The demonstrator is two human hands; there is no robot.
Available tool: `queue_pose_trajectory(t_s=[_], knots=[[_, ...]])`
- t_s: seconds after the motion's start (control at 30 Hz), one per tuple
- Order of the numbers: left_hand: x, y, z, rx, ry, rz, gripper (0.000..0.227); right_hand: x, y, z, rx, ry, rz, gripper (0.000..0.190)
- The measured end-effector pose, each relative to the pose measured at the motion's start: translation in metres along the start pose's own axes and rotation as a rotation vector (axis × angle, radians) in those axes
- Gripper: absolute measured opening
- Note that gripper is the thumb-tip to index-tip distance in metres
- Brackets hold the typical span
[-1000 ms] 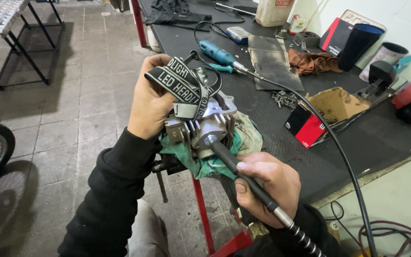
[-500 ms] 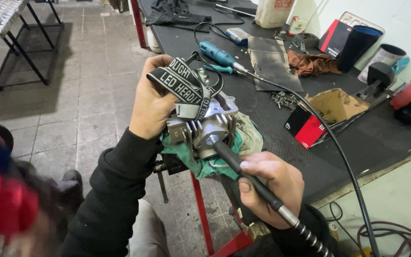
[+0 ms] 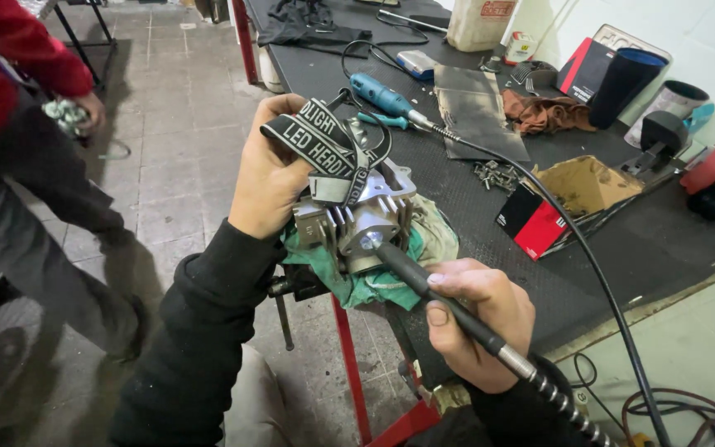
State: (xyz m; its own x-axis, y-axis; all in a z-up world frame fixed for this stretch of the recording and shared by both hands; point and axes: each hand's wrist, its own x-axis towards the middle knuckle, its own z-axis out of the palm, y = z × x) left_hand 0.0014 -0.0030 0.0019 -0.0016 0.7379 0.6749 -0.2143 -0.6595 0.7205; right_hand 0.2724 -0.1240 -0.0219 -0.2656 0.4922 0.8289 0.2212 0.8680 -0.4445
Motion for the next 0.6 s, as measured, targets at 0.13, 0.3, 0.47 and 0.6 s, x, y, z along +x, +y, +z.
queue_pose_trajectory(t_s=[0.13,0.3,0.47,0.6], knots=[[0.0,0.002,0.002,-0.032,-0.01,0.007,0.046,-0.001,0.0,0.001,0.004,0.022,-0.013,0.025],[0.001,0.001,0.002,-0.057,-0.008,-0.01,0.047,-0.016,0.004,0.004,0.05,0.099,0.018,0.027],[0.0,-0.002,0.0,-0.068,-0.023,0.007,0.045,-0.006,-0.01,-0.004,0.069,0.097,-0.006,0.038],[-0.001,-0.003,-0.001,-0.098,-0.019,0.013,0.047,0.001,-0.024,-0.001,0.034,-0.021,0.103,0.035]])
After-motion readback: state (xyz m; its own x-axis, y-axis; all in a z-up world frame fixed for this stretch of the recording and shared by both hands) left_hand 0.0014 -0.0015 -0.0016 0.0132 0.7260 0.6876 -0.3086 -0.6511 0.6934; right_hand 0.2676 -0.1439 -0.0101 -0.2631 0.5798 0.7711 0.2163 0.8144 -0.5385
